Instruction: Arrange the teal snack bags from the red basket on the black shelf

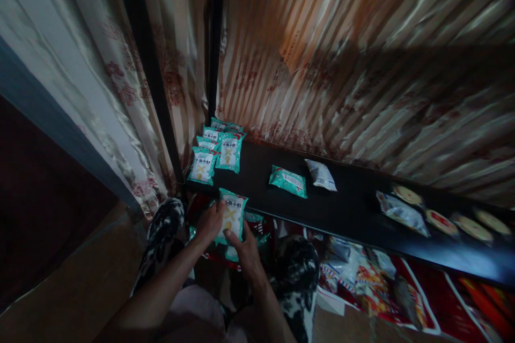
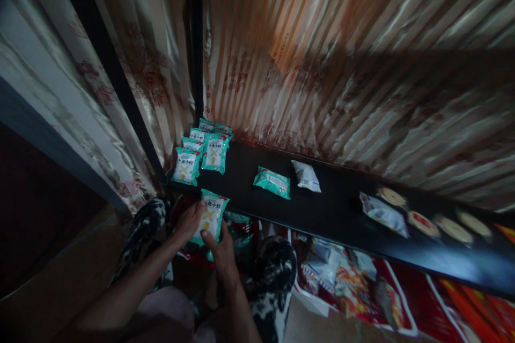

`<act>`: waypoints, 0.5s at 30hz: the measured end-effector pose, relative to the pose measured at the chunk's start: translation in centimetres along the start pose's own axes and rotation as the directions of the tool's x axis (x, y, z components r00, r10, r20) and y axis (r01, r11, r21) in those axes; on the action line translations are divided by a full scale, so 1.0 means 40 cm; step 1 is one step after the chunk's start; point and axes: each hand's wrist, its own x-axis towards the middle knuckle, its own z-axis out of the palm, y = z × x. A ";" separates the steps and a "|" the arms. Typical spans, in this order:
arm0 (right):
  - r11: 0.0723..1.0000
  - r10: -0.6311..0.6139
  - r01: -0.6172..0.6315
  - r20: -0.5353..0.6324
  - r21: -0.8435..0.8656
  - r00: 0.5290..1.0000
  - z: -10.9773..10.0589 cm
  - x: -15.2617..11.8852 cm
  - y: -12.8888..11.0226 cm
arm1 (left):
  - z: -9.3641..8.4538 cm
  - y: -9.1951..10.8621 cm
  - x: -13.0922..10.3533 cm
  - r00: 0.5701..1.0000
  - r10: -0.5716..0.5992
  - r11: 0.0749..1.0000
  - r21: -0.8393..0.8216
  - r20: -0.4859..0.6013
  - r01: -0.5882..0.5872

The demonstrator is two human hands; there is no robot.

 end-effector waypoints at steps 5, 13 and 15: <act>1.000 0.004 -0.005 0.033 0.023 0.999 -0.014 0.002 0.017 | 0.000 0.011 0.004 0.999 -0.039 0.999 0.001 0.005 0.039; 0.989 -0.008 -0.007 -0.102 -0.150 0.995 -0.014 0.002 -0.001 | 0.016 0.019 -0.007 0.997 -0.024 1.000 -0.015 -0.074 0.023; 0.980 -0.079 0.051 -0.144 -0.194 0.986 -0.013 0.007 0.008 | 0.022 0.018 -0.008 0.981 0.026 0.999 -0.020 -0.192 -0.030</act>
